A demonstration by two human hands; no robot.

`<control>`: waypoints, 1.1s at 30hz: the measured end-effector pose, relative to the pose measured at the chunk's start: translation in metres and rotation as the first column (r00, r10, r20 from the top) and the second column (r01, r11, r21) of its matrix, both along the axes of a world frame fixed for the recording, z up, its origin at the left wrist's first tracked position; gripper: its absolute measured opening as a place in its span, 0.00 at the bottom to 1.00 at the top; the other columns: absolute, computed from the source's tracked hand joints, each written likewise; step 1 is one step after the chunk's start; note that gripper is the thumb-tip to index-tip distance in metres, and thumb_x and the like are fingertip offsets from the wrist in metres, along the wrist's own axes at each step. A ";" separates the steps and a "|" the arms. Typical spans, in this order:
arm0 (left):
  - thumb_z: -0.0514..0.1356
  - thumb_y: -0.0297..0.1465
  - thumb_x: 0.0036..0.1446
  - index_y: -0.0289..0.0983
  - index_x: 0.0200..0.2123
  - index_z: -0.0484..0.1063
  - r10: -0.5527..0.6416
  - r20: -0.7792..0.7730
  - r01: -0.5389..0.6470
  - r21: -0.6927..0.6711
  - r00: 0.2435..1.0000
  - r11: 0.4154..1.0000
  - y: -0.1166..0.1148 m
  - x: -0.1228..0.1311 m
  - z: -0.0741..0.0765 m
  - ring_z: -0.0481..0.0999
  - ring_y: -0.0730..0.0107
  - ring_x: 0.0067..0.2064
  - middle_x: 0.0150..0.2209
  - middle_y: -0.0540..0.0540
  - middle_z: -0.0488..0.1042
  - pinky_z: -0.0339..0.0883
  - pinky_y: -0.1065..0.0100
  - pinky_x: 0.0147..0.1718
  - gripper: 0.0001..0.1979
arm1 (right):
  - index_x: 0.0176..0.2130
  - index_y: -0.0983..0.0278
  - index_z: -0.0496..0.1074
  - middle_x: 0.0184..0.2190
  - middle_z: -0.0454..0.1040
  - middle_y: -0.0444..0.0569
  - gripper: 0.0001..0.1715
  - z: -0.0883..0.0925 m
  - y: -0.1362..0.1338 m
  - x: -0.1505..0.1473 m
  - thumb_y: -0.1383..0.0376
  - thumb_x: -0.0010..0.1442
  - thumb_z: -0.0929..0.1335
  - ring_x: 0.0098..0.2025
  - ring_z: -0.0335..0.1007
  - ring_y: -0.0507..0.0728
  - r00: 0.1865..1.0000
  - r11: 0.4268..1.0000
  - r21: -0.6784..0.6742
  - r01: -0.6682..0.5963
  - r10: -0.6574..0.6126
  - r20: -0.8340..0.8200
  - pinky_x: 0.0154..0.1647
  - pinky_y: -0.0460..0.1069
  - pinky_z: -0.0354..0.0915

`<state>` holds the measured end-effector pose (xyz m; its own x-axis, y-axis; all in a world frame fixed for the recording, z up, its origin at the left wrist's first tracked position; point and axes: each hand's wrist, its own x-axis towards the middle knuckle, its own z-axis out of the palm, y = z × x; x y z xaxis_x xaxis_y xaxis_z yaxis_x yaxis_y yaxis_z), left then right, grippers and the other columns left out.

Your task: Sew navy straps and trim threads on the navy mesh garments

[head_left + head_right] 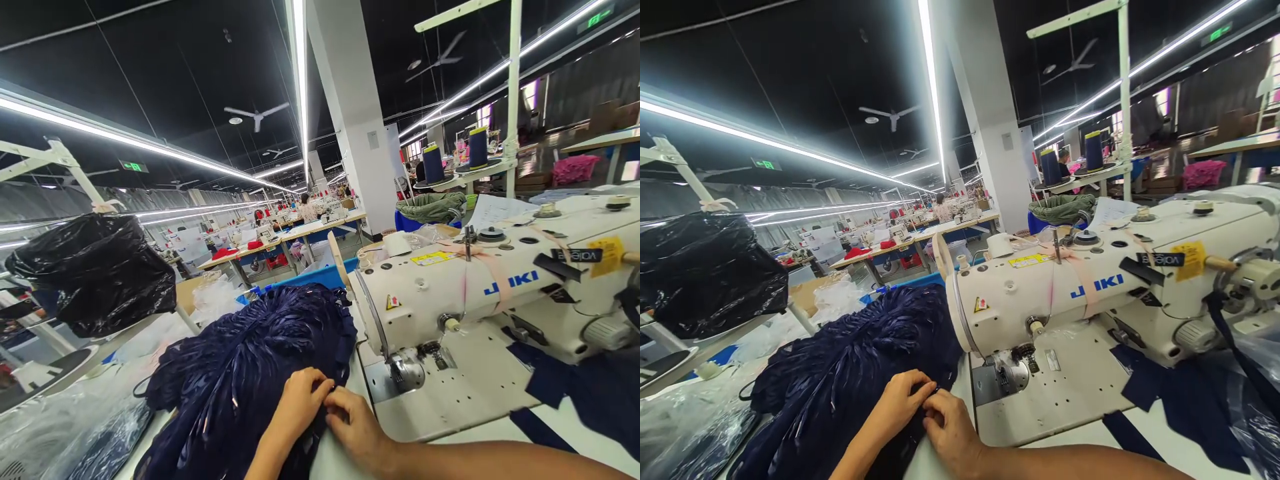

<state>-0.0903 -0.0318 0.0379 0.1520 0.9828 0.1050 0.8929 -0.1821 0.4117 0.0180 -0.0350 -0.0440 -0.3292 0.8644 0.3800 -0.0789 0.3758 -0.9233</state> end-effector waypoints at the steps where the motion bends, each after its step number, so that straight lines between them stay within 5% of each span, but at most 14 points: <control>1: 0.54 0.33 0.49 0.33 0.23 0.74 -0.003 0.033 0.005 -0.036 0.999 0.999 0.002 -0.001 0.001 0.70 0.62 0.31 0.26 0.44 0.73 0.59 0.65 0.32 0.13 | 0.24 0.64 0.65 0.24 0.61 0.43 0.08 0.000 -0.001 0.000 0.74 0.41 0.60 0.27 0.58 0.53 1.000 1.000 0.010 -0.008 0.008 0.003 0.26 0.46 0.55; 7: 0.56 0.29 0.39 0.32 0.24 0.75 0.042 0.351 0.048 -0.245 0.935 0.968 0.010 -0.006 -0.002 0.68 0.68 0.27 0.23 0.49 0.72 0.60 0.69 0.28 0.09 | 0.25 0.64 0.66 0.24 0.61 0.43 0.10 0.003 -0.004 0.003 0.75 0.43 0.60 0.27 0.58 0.52 0.999 0.998 0.047 -0.039 0.038 0.017 0.28 0.46 0.55; 15: 0.57 0.28 0.35 0.34 0.36 0.75 0.148 0.717 0.074 -0.269 0.682 0.960 -0.006 -0.021 -0.016 0.65 0.69 0.33 0.28 0.50 0.72 0.57 0.70 0.35 0.19 | 0.30 0.66 0.66 0.22 0.60 0.42 0.11 -0.008 -0.005 0.000 0.69 0.51 0.57 0.20 0.59 0.51 0.997 0.997 -0.028 -0.073 0.073 -0.002 0.22 0.46 0.58; 22: 0.57 0.22 0.33 0.35 0.35 0.76 0.158 0.816 0.129 -0.273 0.556 0.953 -0.006 -0.023 -0.023 0.65 0.71 0.34 0.29 0.51 0.72 0.54 0.71 0.37 0.20 | 0.31 0.66 0.65 0.21 0.61 0.42 0.10 -0.010 -0.005 0.000 0.68 0.50 0.57 0.20 0.61 0.52 0.997 0.996 -0.042 -0.074 0.075 0.011 0.26 0.48 0.60; 33: 0.57 0.22 0.34 0.35 0.33 0.77 0.161 0.845 0.133 -0.262 0.510 0.956 -0.008 -0.021 -0.021 0.67 0.71 0.32 0.28 0.52 0.73 0.55 0.71 0.37 0.18 | 0.31 0.64 0.66 0.18 0.62 0.40 0.09 -0.009 -0.007 0.001 0.67 0.52 0.58 0.20 0.63 0.52 1.000 0.999 -0.028 -0.023 0.023 -0.003 0.25 0.47 0.61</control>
<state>-0.1108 -0.0395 0.0171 0.1191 0.9897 -0.0800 0.0808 0.0706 0.9942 0.0191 -0.0424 -0.0530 -0.3478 0.8671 0.3565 -0.0894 0.3478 -0.9333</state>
